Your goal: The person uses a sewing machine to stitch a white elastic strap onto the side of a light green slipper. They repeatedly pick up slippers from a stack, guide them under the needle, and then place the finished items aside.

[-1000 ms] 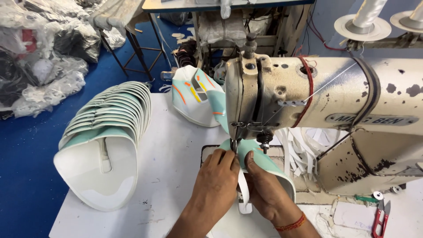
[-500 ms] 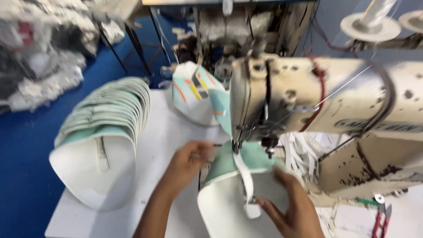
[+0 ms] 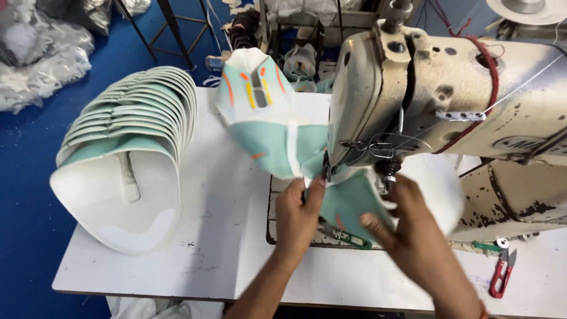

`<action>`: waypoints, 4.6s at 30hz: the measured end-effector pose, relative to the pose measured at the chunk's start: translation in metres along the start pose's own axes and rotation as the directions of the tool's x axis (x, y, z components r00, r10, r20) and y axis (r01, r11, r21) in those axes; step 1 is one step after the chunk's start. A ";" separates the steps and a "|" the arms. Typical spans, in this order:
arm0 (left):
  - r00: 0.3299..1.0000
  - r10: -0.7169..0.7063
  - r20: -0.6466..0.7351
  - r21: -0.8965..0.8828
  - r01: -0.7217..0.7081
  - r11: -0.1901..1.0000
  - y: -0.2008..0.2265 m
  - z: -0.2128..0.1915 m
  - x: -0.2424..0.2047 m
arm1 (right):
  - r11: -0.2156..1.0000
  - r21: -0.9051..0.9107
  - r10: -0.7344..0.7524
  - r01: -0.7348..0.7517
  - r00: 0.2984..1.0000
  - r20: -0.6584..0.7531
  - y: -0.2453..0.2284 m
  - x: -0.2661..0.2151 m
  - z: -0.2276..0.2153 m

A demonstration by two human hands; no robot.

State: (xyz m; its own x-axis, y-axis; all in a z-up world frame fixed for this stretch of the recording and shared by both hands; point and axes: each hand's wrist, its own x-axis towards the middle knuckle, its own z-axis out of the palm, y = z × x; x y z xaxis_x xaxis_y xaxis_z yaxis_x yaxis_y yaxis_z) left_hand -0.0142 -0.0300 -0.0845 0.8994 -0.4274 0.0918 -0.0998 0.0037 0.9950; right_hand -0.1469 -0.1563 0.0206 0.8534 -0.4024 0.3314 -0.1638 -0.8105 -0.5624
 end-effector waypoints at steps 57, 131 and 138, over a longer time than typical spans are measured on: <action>0.839 -0.479 0.260 -0.376 0.545 0.749 0.023 -0.011 0.026 | 0.894 -0.109 0.439 -0.434 0.801 0.408 -0.050 0.032 0.007; 0.790 -0.406 0.460 -0.547 0.612 0.572 0.009 -0.024 0.010 | 0.973 -0.192 -0.156 0.129 0.978 -0.135 -0.010 -0.036 0.044; 0.989 -0.117 0.089 0.348 0.079 0.934 0.043 -0.009 -0.005 | 0.956 -0.224 -0.205 0.189 0.977 -0.051 -0.013 -0.010 0.047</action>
State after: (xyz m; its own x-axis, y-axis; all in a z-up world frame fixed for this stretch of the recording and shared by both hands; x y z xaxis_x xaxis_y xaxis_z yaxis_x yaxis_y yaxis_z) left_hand -0.0195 -0.0196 -0.0417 0.8634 -0.5038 -0.0293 -0.1701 -0.3452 0.9230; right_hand -0.1298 -0.1218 -0.0107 0.8422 -0.2490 0.4782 -0.1066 -0.9464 -0.3050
